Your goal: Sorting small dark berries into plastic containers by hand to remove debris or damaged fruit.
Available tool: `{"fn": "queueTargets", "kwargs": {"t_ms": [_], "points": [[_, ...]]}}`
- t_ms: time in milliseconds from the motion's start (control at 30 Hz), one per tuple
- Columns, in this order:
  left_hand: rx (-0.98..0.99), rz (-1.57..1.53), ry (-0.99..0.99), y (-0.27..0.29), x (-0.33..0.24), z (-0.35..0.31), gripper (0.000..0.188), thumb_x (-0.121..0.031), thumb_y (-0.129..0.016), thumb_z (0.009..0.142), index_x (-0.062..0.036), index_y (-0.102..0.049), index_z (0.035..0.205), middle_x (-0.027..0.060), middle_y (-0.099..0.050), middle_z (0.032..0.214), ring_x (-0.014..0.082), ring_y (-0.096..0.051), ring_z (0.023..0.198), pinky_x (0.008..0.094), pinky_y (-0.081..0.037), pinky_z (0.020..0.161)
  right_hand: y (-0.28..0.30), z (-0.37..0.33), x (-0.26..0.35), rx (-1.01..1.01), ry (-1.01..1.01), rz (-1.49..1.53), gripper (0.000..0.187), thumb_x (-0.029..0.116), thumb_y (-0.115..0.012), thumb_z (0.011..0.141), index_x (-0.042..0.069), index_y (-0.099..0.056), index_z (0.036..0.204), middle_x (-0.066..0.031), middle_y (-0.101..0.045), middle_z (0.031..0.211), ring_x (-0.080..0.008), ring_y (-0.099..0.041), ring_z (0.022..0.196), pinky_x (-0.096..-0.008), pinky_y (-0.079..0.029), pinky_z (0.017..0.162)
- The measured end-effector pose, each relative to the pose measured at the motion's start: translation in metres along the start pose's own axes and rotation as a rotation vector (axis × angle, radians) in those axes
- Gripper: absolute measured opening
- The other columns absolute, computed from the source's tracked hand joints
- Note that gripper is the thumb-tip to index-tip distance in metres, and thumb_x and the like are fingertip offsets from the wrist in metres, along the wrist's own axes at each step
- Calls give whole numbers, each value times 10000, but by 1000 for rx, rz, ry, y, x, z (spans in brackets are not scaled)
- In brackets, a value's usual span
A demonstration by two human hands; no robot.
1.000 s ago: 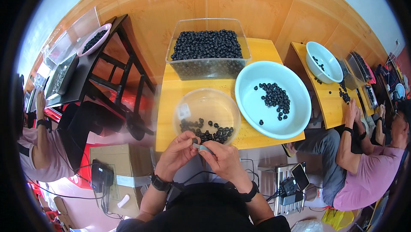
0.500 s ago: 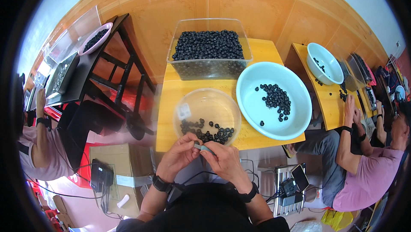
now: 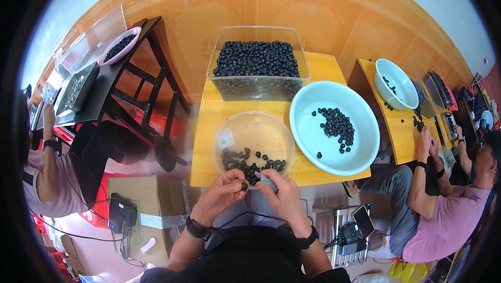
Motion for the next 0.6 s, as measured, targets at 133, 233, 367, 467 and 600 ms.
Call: {"fn": "queueTargets", "kwargs": {"t_ms": [133,233,367,467,600], "points": [[-32,29,17,13,8,5,259,-41,-690,821,-74,-554,1039,47,-648,913,118,-632,788,232,-534,707,-9,0,39,69,77,59,226,132,-690,802,58,-620,1004,-124,-624,837,-312,-623,705,-363,-486,599],[7,43,32,7,12,6,265,-44,-679,832,-82,-543,1056,46,-644,962,116,-631,804,233,-534,710,-16,-5,31,147,86,-70,242,97,-706,780,66,-622,1005,-110,-624,889,-284,-635,756,-350,-493,634],[-142,229,4,4,-4,-4,270,-45,-656,845,-71,-544,1088,66,-629,1015,131,-621,824,271,-525,747,21,4,22,2,136,-189,294,75,-703,773,57,-624,1055,-116,-653,946,-281,-650,783,-352,-501,667],[-186,442,-183,-22,-45,-23,281,-68,-656,847,-49,-549,1107,84,-624,1017,153,-615,842,289,-512,764,100,22,19,-385,109,-366,537,25,-703,758,27,-524,1264,-139,-626,1121,-234,-626,868,-318,-505,706],[-32,681,-778,-120,-111,-91,223,-185,-678,834,-8,-615,954,112,-633,916,205,-620,763,303,-503,662,143,22,50,-488,11,49,658,-79,-705,708,41,-490,1318,-56,-556,880,-48,-499,729,-172,-391,591]]}}
Point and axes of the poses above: each hand's wrist, its own z-axis towards the middle knuckle, its own y-axis out of the back of the hand, x = y × z, the point moved 10 cm from there along z, towards the middle knuckle
